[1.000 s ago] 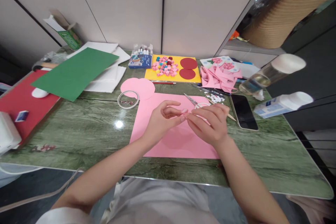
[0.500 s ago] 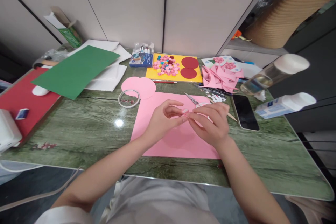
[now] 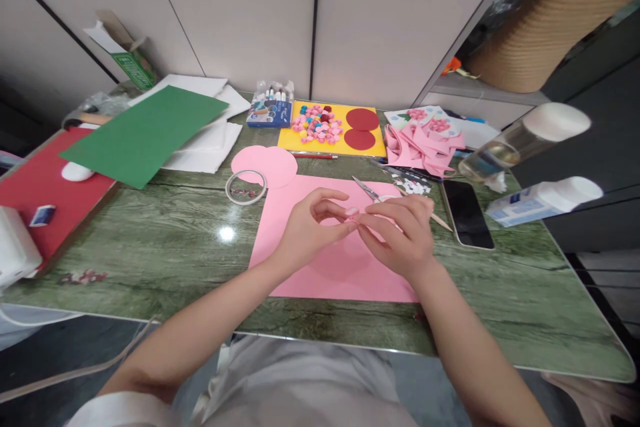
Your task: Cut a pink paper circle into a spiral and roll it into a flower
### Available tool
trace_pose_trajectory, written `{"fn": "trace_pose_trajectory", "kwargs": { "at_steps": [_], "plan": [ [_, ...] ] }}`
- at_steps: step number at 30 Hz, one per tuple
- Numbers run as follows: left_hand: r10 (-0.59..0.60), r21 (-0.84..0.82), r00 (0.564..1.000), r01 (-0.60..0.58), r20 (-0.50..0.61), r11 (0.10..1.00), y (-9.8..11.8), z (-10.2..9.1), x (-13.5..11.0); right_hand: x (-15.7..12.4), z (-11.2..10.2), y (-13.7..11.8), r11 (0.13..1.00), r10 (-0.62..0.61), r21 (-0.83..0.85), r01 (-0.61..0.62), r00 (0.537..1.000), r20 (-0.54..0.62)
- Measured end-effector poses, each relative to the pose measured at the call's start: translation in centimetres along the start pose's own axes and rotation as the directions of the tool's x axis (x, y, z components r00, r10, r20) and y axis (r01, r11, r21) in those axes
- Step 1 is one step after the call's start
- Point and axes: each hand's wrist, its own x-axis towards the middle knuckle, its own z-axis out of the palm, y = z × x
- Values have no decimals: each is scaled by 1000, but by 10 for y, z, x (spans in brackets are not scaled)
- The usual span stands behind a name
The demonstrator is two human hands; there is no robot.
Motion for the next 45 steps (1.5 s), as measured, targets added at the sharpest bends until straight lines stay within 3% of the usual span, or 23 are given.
{"fn": "trace_pose_trajectory", "kwargs": {
  "at_steps": [6, 10, 13, 16, 20, 29, 45],
  "plan": [
    [-45, 82, 999, 43, 19, 996, 3, -6, 5, 5, -4, -1, 950, 172, 244, -197, 978, 120],
    [-45, 159, 997, 35, 59, 987, 4, -7, 4, 9, -8, 0, 783, 371, 395, -481, 870, 324],
    [-78, 184, 993, 60, 91, 981, 4, -6, 3, 11, -8, 4, 626, 395, 503, -596, 799, 454],
    [-105, 178, 986, 82, 126, 981, 4, -6, 3, 12, -9, 9, 561, 352, 548, -620, 779, 519],
    [-137, 175, 973, 104, 187, 979, 5, -8, 4, 12, -10, 11, 552, 285, 553, -624, 765, 578],
    [-153, 194, 962, 109, 228, 975, 6, -8, 4, 11, -11, 14, 519, 308, 509, -687, 706, 638],
    [-194, 88, 945, 177, 263, 980, 7, -8, 5, 7, -7, 16, 557, 294, 516, -651, 735, 611]
  ]
}}
